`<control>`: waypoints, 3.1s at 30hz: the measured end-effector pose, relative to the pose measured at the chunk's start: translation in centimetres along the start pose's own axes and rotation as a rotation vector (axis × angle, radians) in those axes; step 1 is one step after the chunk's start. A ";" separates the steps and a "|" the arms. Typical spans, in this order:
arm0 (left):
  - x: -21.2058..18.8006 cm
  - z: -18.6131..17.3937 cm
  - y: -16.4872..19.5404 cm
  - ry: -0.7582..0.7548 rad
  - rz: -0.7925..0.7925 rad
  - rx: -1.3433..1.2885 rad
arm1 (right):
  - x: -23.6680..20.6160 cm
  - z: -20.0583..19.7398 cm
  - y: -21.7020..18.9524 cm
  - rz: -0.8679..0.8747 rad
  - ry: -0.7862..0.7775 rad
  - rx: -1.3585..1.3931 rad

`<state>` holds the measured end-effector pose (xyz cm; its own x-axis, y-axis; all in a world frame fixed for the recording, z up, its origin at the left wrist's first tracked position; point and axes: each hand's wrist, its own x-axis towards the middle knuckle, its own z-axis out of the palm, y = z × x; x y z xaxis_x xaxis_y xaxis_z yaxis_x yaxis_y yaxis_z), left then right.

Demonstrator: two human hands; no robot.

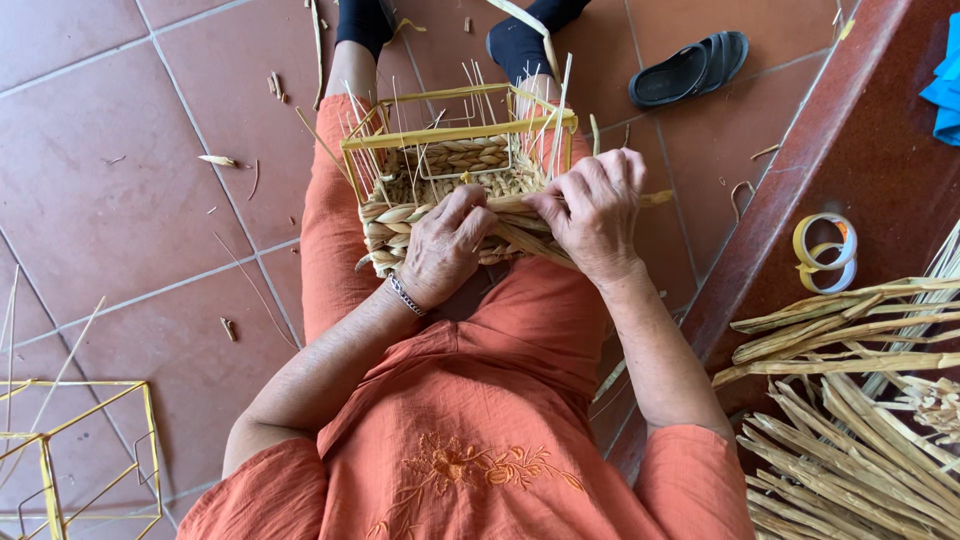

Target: The person sits on a tiled floor and weaves dried palm leaves into a rectangular basket frame. They interlace thin strips through the frame, trim excess with scissors, and continue weaving the sides to build up the basket walls.

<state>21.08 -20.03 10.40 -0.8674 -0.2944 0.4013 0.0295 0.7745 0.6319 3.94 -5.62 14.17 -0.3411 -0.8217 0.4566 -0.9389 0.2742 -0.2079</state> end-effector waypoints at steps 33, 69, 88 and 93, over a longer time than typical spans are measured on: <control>4.7 3.0 -1.6 -0.474 -0.037 0.287 | -4.3 -4.8 -3.3 -0.066 -0.109 0.082; 2.0 0.1 1.0 -0.017 0.176 0.028 | 1.0 -1.4 2.0 -0.005 -0.311 0.173; 4.2 4.9 -2.0 -0.152 -0.147 0.065 | -2.7 -1.1 3.2 0.315 -0.404 0.249; 4.0 4.3 -1.2 -0.116 -0.161 0.037 | -2.7 -4.4 6.5 0.556 -0.475 0.205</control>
<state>15.46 -19.73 8.42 -0.9107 -0.3517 0.2167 -0.1307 0.7430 0.6564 -1.40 0.57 15.35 -0.6620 -0.7289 -0.1744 -0.5913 0.6509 -0.4761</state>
